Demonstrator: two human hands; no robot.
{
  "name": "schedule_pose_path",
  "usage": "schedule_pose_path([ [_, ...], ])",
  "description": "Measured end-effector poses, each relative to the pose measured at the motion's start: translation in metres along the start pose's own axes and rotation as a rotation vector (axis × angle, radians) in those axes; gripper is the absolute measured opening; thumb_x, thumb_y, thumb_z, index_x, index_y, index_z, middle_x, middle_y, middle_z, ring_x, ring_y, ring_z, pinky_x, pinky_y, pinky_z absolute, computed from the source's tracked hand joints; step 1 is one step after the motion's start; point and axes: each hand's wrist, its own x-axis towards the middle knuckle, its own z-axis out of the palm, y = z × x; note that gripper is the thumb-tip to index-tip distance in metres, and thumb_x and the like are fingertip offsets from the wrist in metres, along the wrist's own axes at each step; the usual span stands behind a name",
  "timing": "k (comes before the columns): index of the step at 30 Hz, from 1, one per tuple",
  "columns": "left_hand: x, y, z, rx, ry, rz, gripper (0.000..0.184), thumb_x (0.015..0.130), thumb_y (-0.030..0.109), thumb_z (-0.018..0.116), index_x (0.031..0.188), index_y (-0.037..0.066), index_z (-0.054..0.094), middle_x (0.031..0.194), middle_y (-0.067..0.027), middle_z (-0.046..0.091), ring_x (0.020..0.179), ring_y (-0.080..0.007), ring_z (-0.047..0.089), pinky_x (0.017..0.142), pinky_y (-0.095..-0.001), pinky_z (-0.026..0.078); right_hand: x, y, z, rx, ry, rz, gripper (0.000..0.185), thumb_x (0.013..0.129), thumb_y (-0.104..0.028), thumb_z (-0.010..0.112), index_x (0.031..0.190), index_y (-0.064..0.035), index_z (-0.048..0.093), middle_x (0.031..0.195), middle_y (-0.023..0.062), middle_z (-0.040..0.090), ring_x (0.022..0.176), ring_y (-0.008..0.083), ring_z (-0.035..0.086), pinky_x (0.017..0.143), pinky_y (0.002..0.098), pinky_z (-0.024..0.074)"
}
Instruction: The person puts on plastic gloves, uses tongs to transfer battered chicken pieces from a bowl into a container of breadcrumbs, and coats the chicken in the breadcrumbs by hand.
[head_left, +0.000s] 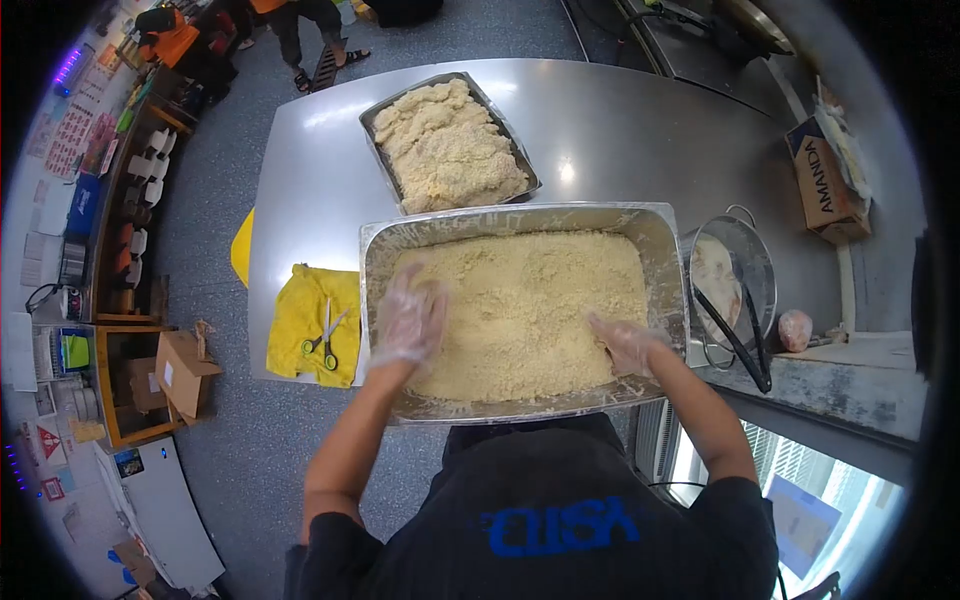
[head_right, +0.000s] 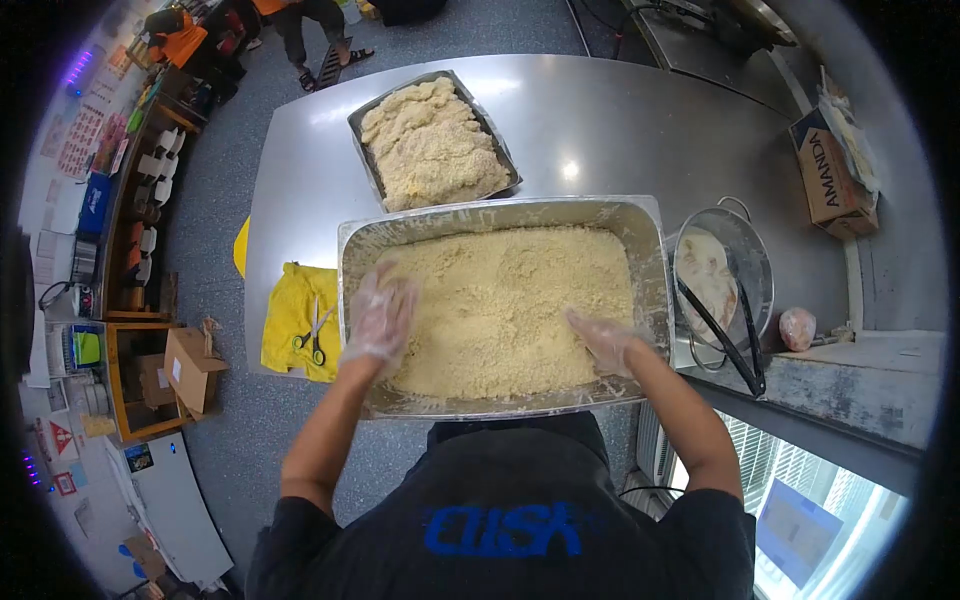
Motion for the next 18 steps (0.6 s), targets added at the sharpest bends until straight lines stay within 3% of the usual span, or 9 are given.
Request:
schedule_pose_path([
  [1, -0.018, -0.002, 0.001, -0.076, 0.188, 0.056, 0.045, 0.096, 0.042, 0.046, 0.11, 0.005, 0.067, 0.131, -0.0199, 0.053, 0.118, -0.0347, 0.051, 0.101, -0.0416, 0.04, 0.004, -0.001, 0.006, 0.226, -0.033, 0.004, 0.079, 0.089, -0.068, 0.042, 0.136, -0.0056, 0.046, 0.13, 0.0159, 0.056, 0.121, 0.0302, 0.052, 0.095, 0.0443, 0.0441],
  [3, -0.038, 0.009, 0.002, -0.248, 0.136, -0.327, 0.042, 0.095, 0.04, 0.05, 0.109, 0.004, 0.066, 0.121, -0.0184, 0.059, 0.111, -0.0325, 0.056, 0.096, -0.0406, 0.043, 0.016, -0.018, 0.017, 0.519, -0.262, -0.058, 0.082, 0.089, -0.067, 0.043, 0.142, -0.006, 0.037, 0.14, 0.0149, 0.047, 0.127, 0.0309, 0.046, 0.1, 0.0468, 0.0412],
  [4, -0.048, 0.013, 0.001, -0.335, 0.113, -0.521, 0.04, 0.095, 0.039, 0.053, 0.108, 0.003, 0.066, 0.117, -0.0176, 0.062, 0.108, -0.0314, 0.059, 0.093, -0.0402, 0.045, 0.02, -0.027, 0.023, 0.502, -0.173, -0.037, 0.078, 0.09, -0.064, 0.043, 0.143, -0.0077, 0.036, 0.141, 0.015, 0.045, 0.128, 0.0305, 0.045, 0.102, 0.0488, 0.0391],
  [7, -0.059, -0.029, 0.047, -0.848, 0.326, -0.496, 0.039, 0.096, 0.036, 0.055, 0.11, 0.001, 0.064, 0.106, -0.0131, 0.066, 0.102, -0.0234, 0.061, 0.09, -0.0361, 0.046, 0.044, -0.045, 0.034, 0.568, -0.14, -0.089, 0.071, 0.093, -0.06, 0.044, 0.144, -0.0109, 0.036, 0.142, 0.0157, 0.044, 0.129, 0.0293, 0.044, 0.103, 0.0522, 0.0371],
  [9, -0.064, -0.035, 0.053, -1.003, 0.355, -0.509, 0.041, 0.096, 0.036, 0.055, 0.112, 0.0, 0.062, 0.11, -0.0121, 0.065, 0.102, -0.0216, 0.062, 0.09, -0.0335, 0.048, 0.072, -0.045, 0.04, 0.762, -0.441, -0.235, 0.073, 0.091, -0.062, 0.046, 0.141, -0.0101, 0.039, 0.138, 0.0165, 0.048, 0.124, 0.0288, 0.05, 0.1, 0.0512, 0.0416],
  [12, -0.065, -0.032, 0.043, -1.205, 0.45, -0.48, 0.041, 0.096, 0.036, 0.056, 0.113, -0.001, 0.062, 0.111, -0.0114, 0.065, 0.103, -0.0208, 0.062, 0.091, -0.0332, 0.049, 0.021, -0.09, 0.054, 0.58, -0.24, -0.373, 0.072, 0.089, -0.063, 0.048, 0.135, -0.008, 0.047, 0.132, 0.0147, 0.054, 0.118, 0.0291, 0.055, 0.094, 0.0497, 0.0461],
  [14, -0.071, -0.028, 0.041, -1.28, 0.52, -0.455, 0.04, 0.095, 0.035, 0.057, 0.112, 0.0, 0.062, 0.111, -0.0113, 0.065, 0.103, -0.0209, 0.062, 0.09, -0.0337, 0.049, 0.013, -0.105, 0.064, 0.028, -0.051, -0.327, 0.069, 0.089, -0.06, 0.05, 0.133, -0.0073, 0.05, 0.131, 0.0149, 0.055, 0.116, 0.0297, 0.056, 0.093, 0.0482, 0.0471],
  [16, -0.07, -0.024, 0.04, -1.293, 0.559, -0.416, 0.04, 0.095, 0.035, 0.057, 0.112, -0.001, 0.062, 0.11, -0.0111, 0.065, 0.103, -0.0209, 0.062, 0.09, -0.0339, 0.05, 0.009, -0.115, 0.08, -0.484, 0.067, -0.48, 0.067, 0.089, -0.06, 0.05, 0.131, -0.007, 0.052, 0.132, 0.0153, 0.054, 0.116, 0.031, 0.056, 0.093, 0.0468, 0.047],
  [18, -0.072, -0.021, 0.034, -1.308, 0.57, -0.388, 0.039, 0.095, 0.034, 0.057, 0.112, -0.001, 0.062, 0.11, -0.0114, 0.065, 0.103, -0.0213, 0.062, 0.089, -0.0341, 0.05, 0.005, -0.121, 0.11, -0.966, 0.103, -0.829, 0.068, 0.088, -0.06, 0.05, 0.13, -0.0074, 0.053, 0.134, 0.0158, 0.052, 0.12, 0.0331, 0.053, 0.095, 0.0454, 0.0456],
])
